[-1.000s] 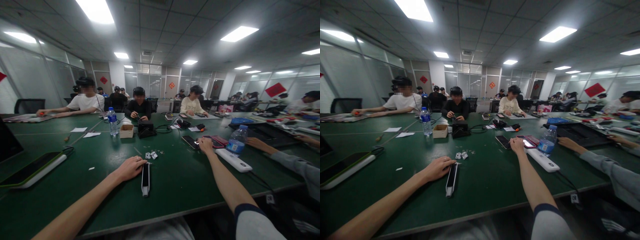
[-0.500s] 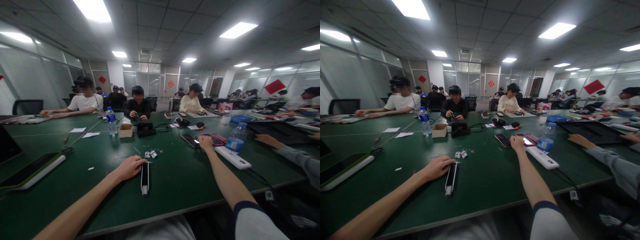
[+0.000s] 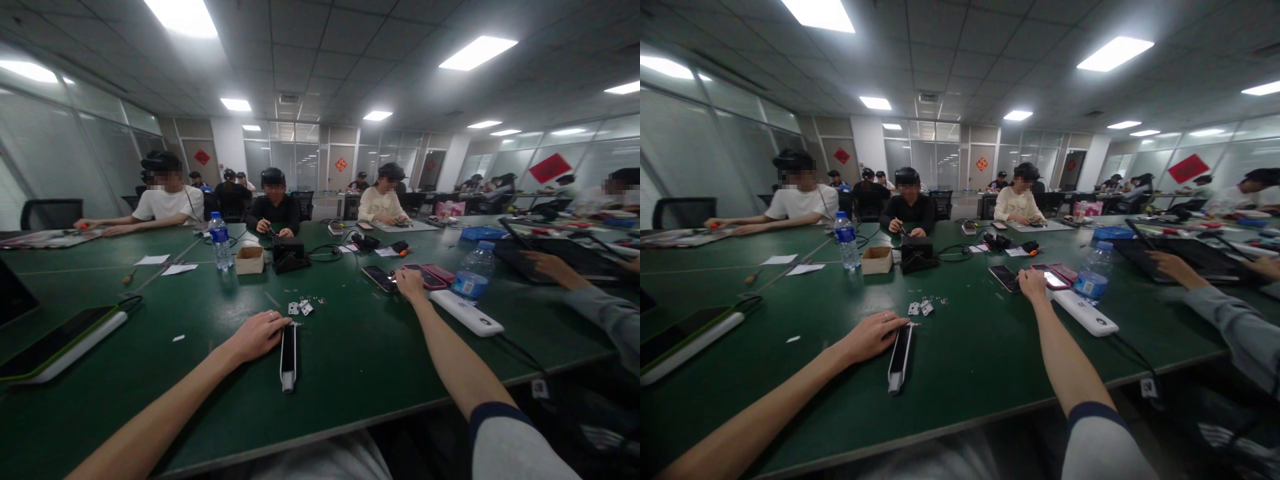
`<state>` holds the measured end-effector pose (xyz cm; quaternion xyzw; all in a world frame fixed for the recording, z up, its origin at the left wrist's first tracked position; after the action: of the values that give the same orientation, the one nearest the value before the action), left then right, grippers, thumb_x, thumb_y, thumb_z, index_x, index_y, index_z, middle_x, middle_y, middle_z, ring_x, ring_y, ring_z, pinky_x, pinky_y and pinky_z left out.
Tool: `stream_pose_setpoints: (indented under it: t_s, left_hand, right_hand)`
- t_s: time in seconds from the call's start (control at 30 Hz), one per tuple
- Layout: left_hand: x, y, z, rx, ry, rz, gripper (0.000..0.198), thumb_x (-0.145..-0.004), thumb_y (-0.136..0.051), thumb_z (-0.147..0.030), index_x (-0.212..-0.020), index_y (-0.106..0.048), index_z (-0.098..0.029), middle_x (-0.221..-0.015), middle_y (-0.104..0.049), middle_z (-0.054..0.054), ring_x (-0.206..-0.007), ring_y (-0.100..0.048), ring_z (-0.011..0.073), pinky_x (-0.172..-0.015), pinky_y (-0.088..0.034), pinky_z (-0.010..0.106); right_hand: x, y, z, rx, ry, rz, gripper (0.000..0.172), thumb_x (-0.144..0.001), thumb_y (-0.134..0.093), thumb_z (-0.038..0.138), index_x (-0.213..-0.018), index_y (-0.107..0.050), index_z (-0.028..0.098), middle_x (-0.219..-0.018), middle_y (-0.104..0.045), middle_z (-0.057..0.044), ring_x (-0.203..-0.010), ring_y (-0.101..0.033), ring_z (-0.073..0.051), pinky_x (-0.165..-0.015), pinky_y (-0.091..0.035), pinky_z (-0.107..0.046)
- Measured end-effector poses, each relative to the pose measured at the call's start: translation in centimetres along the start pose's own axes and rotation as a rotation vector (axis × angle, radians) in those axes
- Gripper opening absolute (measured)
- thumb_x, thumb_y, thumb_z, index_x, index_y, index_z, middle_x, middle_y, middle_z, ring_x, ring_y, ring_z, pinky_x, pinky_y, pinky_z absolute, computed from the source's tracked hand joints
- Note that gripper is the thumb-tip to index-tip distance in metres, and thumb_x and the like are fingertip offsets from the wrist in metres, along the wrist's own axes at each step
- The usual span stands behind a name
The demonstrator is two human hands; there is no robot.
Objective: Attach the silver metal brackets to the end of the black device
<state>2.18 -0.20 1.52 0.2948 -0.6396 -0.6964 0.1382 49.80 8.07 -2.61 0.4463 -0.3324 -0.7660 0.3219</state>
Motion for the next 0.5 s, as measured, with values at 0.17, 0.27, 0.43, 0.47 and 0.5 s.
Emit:
stream_pose_setpoints:
  t_s: [0.17, 0.27, 0.43, 0.47, 0.5]
  left_hand:
    - [-0.04, -0.04, -0.06, -0.015, 0.017, 0.026, 0.035, -0.089, -0.049, -0.015, -0.123, -0.057, -0.017, -0.103, -0.063, 0.008, -0.09, -0.06, 0.0191, -0.08, -0.049, 0.029]
    - [-0.05, -0.07, -0.08, -0.016, 0.015, 0.028, 0.035, -0.089, -0.048, -0.014, -0.122, -0.057, -0.016, -0.102, -0.063, 0.008, -0.09, -0.06, 0.0199, -0.081, -0.049, 0.03]
    - [-0.01, -0.07, -0.06, -0.017, 0.007, 0.021, 0.035, -0.089, -0.047, -0.015, -0.124, -0.056, -0.017, -0.101, -0.063, 0.008, -0.088, -0.06, 0.0189, -0.079, -0.049, 0.029]
    - [-0.01, -0.06, -0.06, -0.02, 0.007, 0.02, 0.035, -0.089, -0.047, -0.015, -0.124, -0.056, -0.017, -0.101, -0.063, 0.008, -0.088, -0.06, 0.0188, -0.079, -0.049, 0.029]
    - [0.0, -0.05, -0.06, -0.021, 0.007, 0.018, 0.035, -0.089, -0.047, -0.015, -0.123, -0.056, -0.017, -0.101, -0.063, 0.008, -0.088, -0.06, 0.0189, -0.079, -0.049, 0.029]
  right_hand:
    - [0.11, -0.04, 0.5, -0.004, 0.008, 0.01, 0.045, -0.09, -0.036, 0.027, -0.078, -0.077, 0.016, -0.093, -0.071, -0.012, -0.101, -0.055, -0.027, -0.091, -0.036, -0.033]
    - [0.15, -0.09, 0.72, -0.005, 0.004, 0.015, 0.043, -0.09, -0.037, 0.026, -0.078, -0.077, 0.016, -0.092, -0.071, -0.012, -0.099, -0.056, -0.026, -0.091, -0.036, -0.032]
    - [0.21, -0.04, 0.82, -0.014, -0.003, 0.02, 0.044, -0.091, -0.036, 0.027, -0.077, -0.077, 0.017, -0.092, -0.071, -0.012, -0.098, -0.056, -0.026, -0.09, -0.036, -0.033]
    - [0.21, -0.03, 0.81, -0.017, -0.002, 0.019, 0.044, -0.09, -0.036, 0.027, -0.077, -0.077, 0.017, -0.092, -0.071, -0.012, -0.099, -0.056, -0.026, -0.089, -0.037, -0.032]
    - [0.21, -0.03, 0.81, -0.02, 0.002, 0.017, 0.044, -0.09, -0.036, 0.027, -0.077, -0.077, 0.016, -0.092, -0.071, -0.012, -0.099, -0.057, -0.026, -0.088, -0.037, -0.032]
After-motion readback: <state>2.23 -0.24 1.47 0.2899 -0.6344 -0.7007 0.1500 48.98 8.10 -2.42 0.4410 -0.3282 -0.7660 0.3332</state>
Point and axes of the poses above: each hand's wrist, its own x-axis away from the middle knuckle, its own y-axis out of the back of the hand, z = x × y, the point moved 2 cm from there along -x, towards the middle knuckle
